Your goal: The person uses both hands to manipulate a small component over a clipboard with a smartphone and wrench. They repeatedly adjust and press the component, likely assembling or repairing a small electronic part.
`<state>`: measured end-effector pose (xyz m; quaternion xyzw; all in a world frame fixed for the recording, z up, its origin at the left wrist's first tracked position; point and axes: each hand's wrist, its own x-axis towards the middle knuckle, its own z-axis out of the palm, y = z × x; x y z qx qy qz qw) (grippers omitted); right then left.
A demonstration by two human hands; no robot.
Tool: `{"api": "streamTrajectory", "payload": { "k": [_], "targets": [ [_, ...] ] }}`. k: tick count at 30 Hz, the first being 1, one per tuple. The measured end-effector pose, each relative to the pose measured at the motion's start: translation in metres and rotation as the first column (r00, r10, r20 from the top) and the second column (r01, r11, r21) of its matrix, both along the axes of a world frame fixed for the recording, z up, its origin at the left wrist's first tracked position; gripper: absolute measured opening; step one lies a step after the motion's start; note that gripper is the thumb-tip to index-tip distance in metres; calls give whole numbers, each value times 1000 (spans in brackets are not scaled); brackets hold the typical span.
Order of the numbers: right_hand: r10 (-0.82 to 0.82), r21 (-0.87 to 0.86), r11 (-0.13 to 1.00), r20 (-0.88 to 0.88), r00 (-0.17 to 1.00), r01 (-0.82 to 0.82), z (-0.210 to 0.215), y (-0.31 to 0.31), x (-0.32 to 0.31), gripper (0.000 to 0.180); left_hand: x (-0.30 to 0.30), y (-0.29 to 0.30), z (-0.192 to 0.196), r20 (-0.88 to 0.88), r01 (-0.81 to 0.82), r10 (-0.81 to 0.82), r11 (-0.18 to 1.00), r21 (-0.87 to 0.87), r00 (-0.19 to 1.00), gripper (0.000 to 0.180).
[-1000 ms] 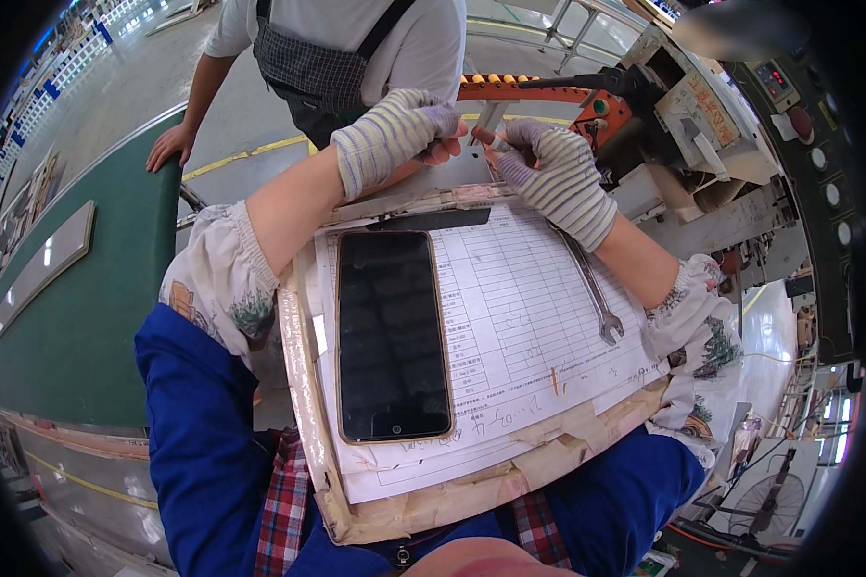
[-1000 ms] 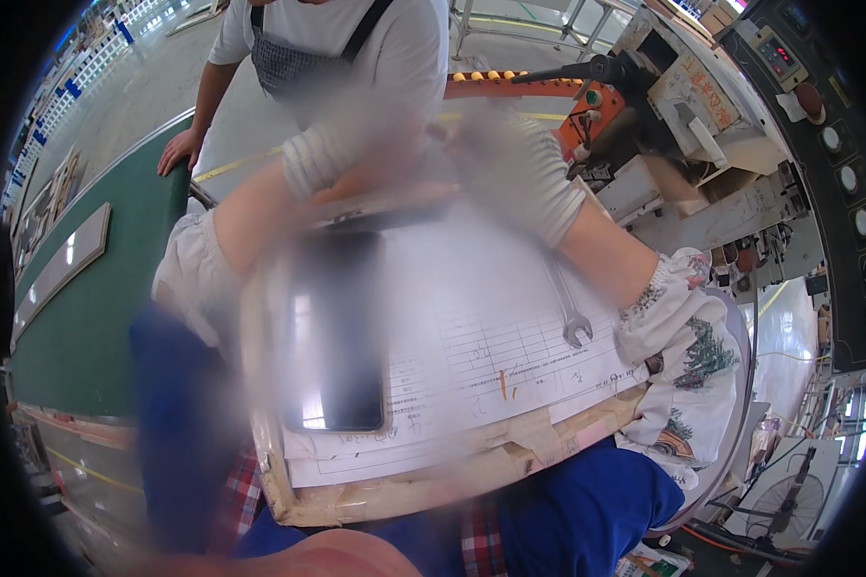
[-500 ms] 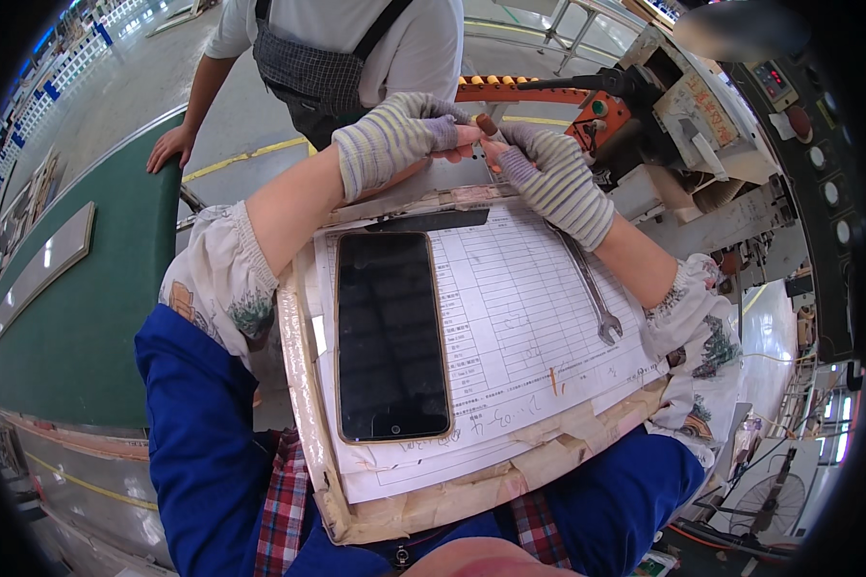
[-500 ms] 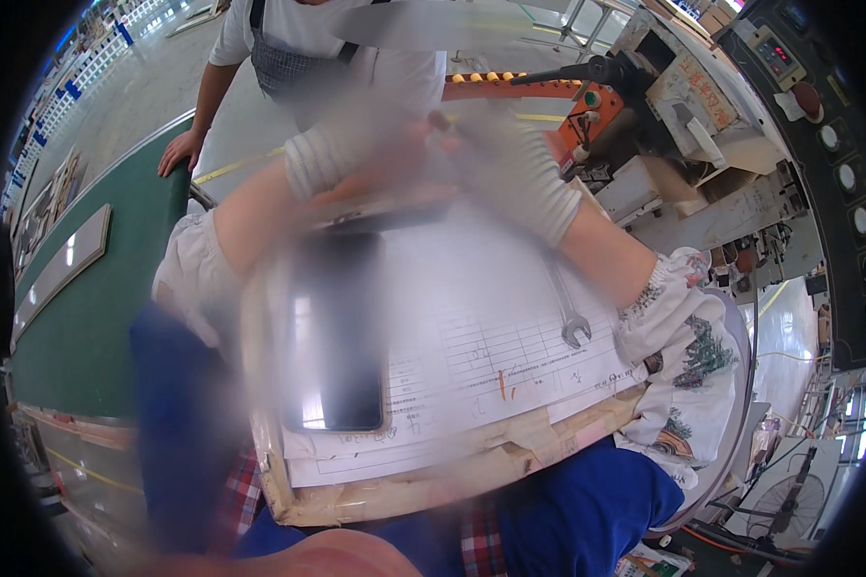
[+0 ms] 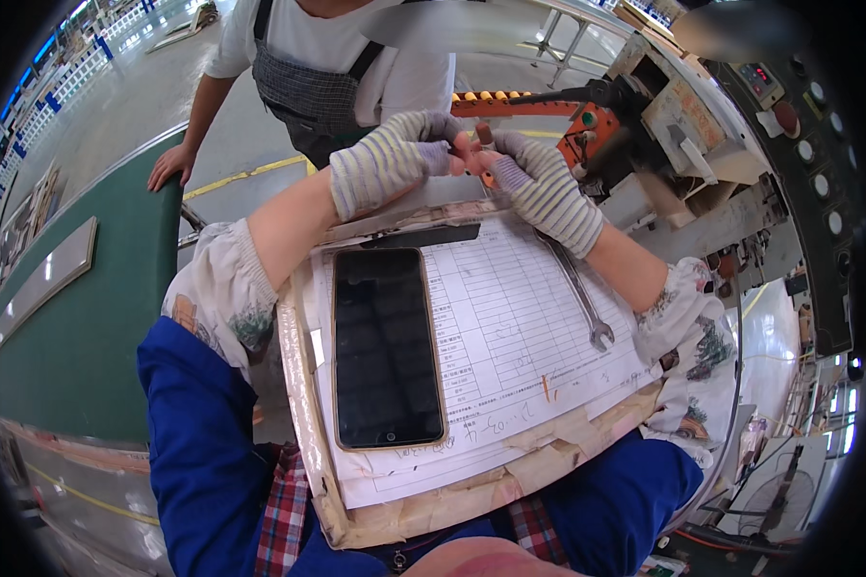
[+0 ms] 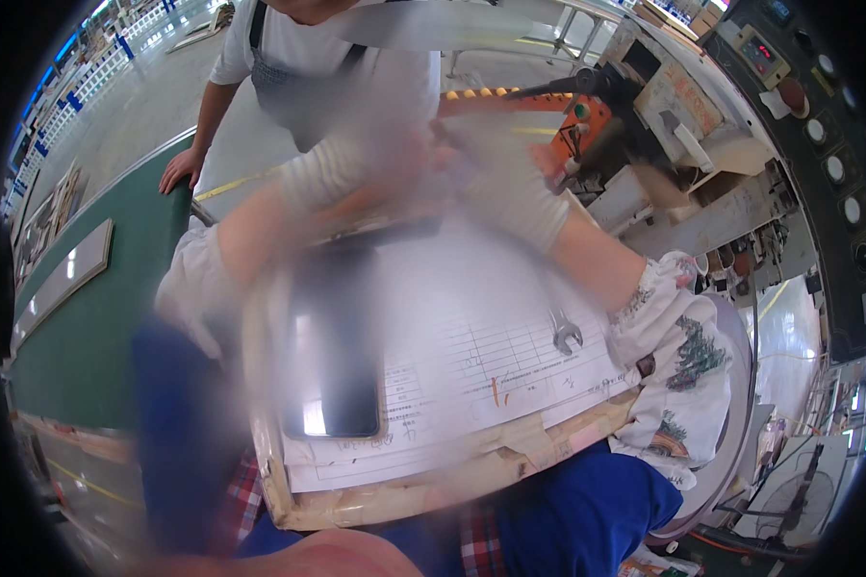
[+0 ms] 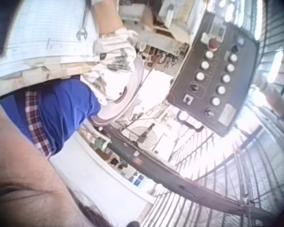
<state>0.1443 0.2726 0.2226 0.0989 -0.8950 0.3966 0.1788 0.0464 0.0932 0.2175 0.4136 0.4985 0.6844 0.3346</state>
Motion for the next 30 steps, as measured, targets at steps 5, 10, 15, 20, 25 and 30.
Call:
{"api": "streamTrajectory", "payload": {
  "k": [5,10,15,20,25,30],
  "targets": [
    [-235,-622,759,16,972,194,18,43,-17,28,2,3,4,-135,-39,19,989,-144,991,14],
    [-513,-758,622,-206,833,196,62,86,-12,20,-3,16,-10,-313,-191,129,966,-176,941,18],
    [-142,-518,854,-137,980,52,27,27,-17,17,-39,43,-73,-522,-247,250,966,77,815,24],
    [23,-195,981,198,980,16,1,-17,4,21,-9,11,-26,-157,-119,96,982,-144,983,31],
    [19,171,984,110,994,-37,-6,0,-2,27,-20,19,-40,-417,-77,31,993,-94,908,43],
    [113,325,935,106,988,-142,-8,-1,-2,27,-27,22,-41,-541,-132,-18,962,-238,841,37]
  ]
}}
